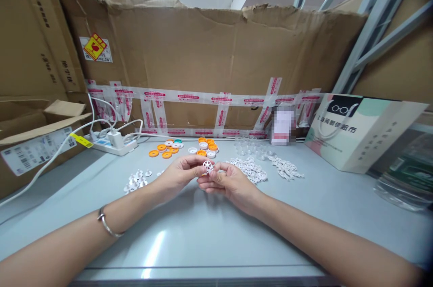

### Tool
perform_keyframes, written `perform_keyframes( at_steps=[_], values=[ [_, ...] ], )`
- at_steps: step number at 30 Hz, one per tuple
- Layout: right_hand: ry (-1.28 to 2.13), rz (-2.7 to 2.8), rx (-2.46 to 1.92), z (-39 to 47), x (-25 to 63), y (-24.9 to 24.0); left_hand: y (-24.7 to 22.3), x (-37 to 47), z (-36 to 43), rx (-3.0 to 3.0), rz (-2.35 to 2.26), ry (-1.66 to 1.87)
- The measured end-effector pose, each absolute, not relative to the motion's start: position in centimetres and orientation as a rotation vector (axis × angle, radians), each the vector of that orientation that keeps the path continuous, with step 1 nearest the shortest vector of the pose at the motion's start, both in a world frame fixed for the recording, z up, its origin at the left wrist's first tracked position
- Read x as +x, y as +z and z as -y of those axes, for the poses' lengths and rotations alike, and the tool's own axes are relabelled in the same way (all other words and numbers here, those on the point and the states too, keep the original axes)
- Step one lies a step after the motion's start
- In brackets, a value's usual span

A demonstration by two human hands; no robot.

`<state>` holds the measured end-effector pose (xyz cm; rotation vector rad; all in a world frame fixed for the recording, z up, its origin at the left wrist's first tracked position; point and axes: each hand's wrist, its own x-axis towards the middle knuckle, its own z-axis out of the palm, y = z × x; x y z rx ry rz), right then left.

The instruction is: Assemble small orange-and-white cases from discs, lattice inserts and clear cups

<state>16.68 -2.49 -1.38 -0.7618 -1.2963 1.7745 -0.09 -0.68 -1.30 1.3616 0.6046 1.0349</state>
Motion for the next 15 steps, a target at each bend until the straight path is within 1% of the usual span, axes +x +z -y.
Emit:
perform_keyframes(
  at_steps=[3, 5, 8, 10, 11, 13, 15],
  values=[
    [1.72, 1.393, -0.803, 1.9, 17.1, -0.7, -0.9, -0.3, 0.6, 1.279, -0.557, 1.085],
    [1.577, 1.461, -0.887, 1.0, 18.3, 0.3, -0.6, -0.7, 0.3, 1.249, -0.561, 1.122],
    [1.125, 1.603, -1.039, -0.8, 22.3, 2.7, -0.3, -1.5, -0.1, 1.216, -0.614, 1.127],
    [0.82, 1.73, -1.295, -1.7, 25.7, 4.1, -0.3, -2.0, -0.3, 1.208, -0.636, 1.119],
    [0.734, 1.788, -1.457, -2.1, 27.4, 4.5, -0.4, -2.1, -0.4, 1.211, -0.64, 1.115],
    [0.681, 1.94, -1.761, -2.5, 30.2, 4.9, -0.5, -2.2, -0.5, 1.229, -0.643, 1.102],
    [0.792, 2.075, -1.949, -2.7, 31.6, 4.5, -0.6, -2.1, -0.4, 1.244, -0.648, 1.086]
  ],
)
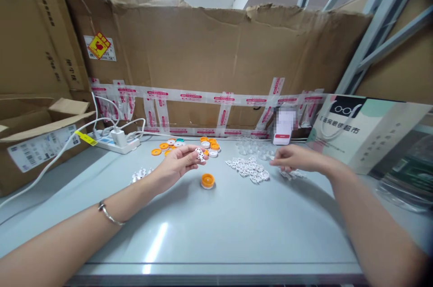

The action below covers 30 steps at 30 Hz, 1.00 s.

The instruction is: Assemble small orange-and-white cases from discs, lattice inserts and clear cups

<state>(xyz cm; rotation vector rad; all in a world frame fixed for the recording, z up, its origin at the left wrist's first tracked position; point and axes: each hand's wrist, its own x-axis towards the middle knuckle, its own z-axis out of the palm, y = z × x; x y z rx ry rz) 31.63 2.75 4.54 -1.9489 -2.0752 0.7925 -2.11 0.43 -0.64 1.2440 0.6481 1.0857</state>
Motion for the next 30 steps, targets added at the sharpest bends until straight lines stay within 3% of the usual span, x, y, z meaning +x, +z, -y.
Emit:
perform_keyframes(
  at_steps=[10, 30],
  values=[
    [0.99, 2.314, -1.932, -3.6, 30.4, 2.2, -0.6, -2.0, -0.3, 1.273, -0.672, 1.049],
    [0.611, 2.097, -1.7, -3.0, 29.1, 3.2, -0.5, -1.8, 0.0, 1.27, -0.675, 1.023]
  ],
)
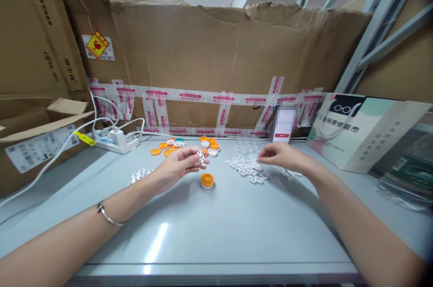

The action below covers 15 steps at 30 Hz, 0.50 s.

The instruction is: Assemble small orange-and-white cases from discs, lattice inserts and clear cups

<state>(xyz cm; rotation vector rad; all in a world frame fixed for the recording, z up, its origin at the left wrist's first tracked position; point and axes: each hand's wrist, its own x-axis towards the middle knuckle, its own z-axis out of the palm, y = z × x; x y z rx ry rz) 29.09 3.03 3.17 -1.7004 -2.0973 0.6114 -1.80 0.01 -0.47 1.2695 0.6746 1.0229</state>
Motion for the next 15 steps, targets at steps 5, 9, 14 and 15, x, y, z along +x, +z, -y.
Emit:
perform_keyframes(
  at_steps=[5, 9, 14, 15],
  values=[
    [0.585, 2.054, -1.667, -2.5, 28.4, 3.4, -0.4, -1.8, -0.2, 1.261, -0.664, 1.028],
    [0.701, 1.93, -1.583, -2.5, 28.0, 3.1, -0.5, -1.8, -0.1, 1.259, -0.662, 1.03],
    [0.819, 1.885, -1.592, -3.3, 28.1, 1.8, -0.4, -1.8, -0.1, 1.264, -0.665, 1.026],
    [0.832, 1.891, -1.609, -3.5, 28.1, 1.6, -0.4, -1.8, -0.1, 1.263, -0.667, 1.025]
  ],
)
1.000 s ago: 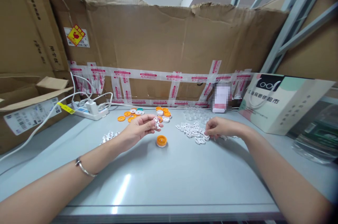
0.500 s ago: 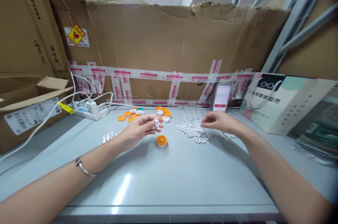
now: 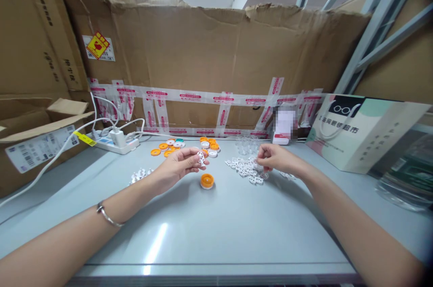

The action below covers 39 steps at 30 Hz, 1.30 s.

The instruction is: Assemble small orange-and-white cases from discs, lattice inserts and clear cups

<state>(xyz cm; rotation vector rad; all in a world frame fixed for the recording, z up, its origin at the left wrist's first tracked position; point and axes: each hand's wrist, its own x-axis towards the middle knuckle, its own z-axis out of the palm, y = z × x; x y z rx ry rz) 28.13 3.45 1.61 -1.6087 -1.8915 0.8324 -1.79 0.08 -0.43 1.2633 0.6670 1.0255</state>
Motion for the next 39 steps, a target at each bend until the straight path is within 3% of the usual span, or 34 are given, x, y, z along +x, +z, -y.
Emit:
perform_keyframes(
  at_steps=[39],
  values=[
    [1.013, 1.691, -1.234, -0.2, 21.4, 1.1, -1.0, -1.9, -0.3, 1.255, -0.611, 0.997]
  ],
)
